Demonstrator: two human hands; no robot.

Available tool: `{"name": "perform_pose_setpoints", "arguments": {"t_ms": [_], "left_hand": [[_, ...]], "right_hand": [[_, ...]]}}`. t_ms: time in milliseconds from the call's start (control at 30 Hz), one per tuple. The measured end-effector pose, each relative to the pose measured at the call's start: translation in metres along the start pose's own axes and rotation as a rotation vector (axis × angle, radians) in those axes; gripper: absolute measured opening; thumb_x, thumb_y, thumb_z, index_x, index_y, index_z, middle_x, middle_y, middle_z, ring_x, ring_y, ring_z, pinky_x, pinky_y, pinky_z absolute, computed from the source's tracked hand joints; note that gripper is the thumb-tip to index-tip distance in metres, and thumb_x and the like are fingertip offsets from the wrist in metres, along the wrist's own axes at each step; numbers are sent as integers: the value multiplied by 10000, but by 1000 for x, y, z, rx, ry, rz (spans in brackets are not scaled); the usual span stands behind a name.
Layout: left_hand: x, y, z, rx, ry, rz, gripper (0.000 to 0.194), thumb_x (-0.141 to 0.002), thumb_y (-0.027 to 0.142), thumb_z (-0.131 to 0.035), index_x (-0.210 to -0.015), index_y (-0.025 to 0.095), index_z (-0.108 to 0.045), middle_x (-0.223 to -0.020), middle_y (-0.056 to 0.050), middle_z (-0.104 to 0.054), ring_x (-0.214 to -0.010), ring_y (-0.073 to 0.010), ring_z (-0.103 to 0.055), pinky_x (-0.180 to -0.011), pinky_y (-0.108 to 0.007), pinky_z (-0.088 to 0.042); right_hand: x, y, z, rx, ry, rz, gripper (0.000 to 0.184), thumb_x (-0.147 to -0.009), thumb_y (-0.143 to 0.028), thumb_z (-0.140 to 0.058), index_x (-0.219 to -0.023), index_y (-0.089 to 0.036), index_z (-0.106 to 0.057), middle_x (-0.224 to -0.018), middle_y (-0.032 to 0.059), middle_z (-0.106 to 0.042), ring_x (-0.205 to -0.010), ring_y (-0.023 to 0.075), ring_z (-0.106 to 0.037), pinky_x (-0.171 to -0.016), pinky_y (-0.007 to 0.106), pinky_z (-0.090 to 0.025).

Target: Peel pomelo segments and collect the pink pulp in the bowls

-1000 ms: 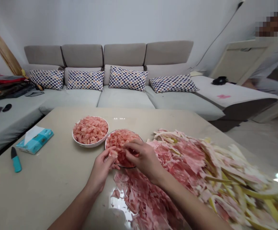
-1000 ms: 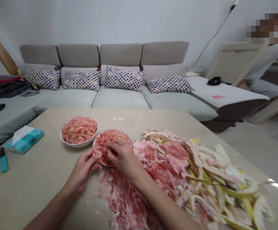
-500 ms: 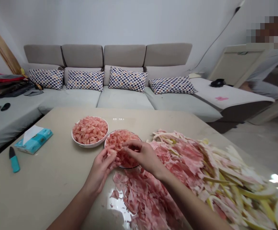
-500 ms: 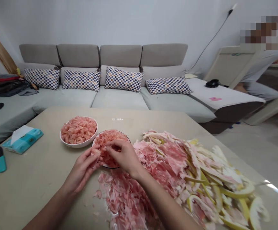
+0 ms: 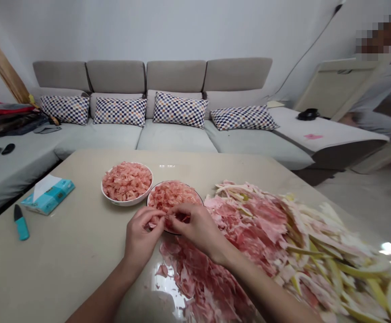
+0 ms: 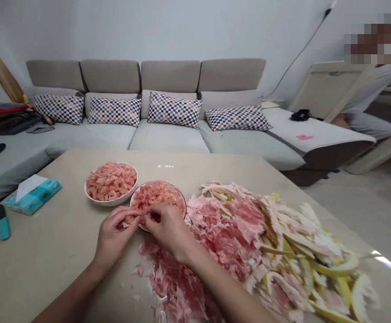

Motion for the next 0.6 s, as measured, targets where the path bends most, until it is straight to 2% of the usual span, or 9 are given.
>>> {"name": "perform_pose_setpoints", "arguments": {"t_ms": [133, 267, 333, 433, 500, 600], "left_hand": [[1, -5, -1, -85, -14, -51, 143, -802, 129, -590, -861, 193, -704, -866, -38, -658, -788, -156, -619, -710, -246, -478], [0, -10, -1, -155, -29, -79, 171, -815, 122, -562, -913, 187, -687, -919, -49, -649, -811, -152, -615, -718, -237, -480], [-3, -12, 1, -173, -25, -73, 172, -819, 127, -556, -917, 184, -685, -918, -50, -645, -781, -146, -611, -704, -234, -476], [-7, -11, 2, -145, -36, -32, 148, -812, 132, -563, -869, 182, -690, -872, -43, -643, -736, -139, -603, -668, -224, -463], [-7, -8, 0, -86, -98, -7, 132, -803, 134, -574, -834, 182, -693, -855, -42, -650, -754, -145, -605, -669, -222, -455], [0, -2, -7, 1, -277, 20, 92, -785, 155, -616, -784, 184, -703, -813, -39, -661, -766, -155, -603, -667, -224, -444]], "right_hand": [[1, -1, -1, 41, -12, 32, 214, -765, -66, -541, -700, -178, -711, -691, -10, -699, -653, 131, -621, -628, 213, -432], [2, 0, 0, 41, -56, -8, 235, -768, -64, -522, -641, -165, -692, -667, -11, -688, -638, 129, -615, -610, 210, -429], [2, 1, 3, 26, -64, -40, 236, -766, -68, -519, -646, -166, -697, -675, -7, -699, -654, 139, -628, -616, 215, -443], [-2, 5, 9, 35, -4, -71, 200, -782, -114, -542, -720, -174, -723, -721, 8, -727, -688, 164, -656, -640, 242, -480], [-8, 9, 15, 60, 77, -49, 172, -799, -152, -566, -805, -174, -737, -815, 36, -748, -757, 185, -678, -687, 272, -509], [-21, 16, 21, 137, 175, 26, 205, -810, -135, -564, -918, -167, -736, -951, 79, -748, -867, 208, -687, -768, 313, -531]]}}
Point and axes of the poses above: each hand's wrist, its own x-axis away from the middle knuckle, its own z-axis out of the back of the hand, y = z × x, the point moved 1 cm from there along -x, towards the middle knuckle
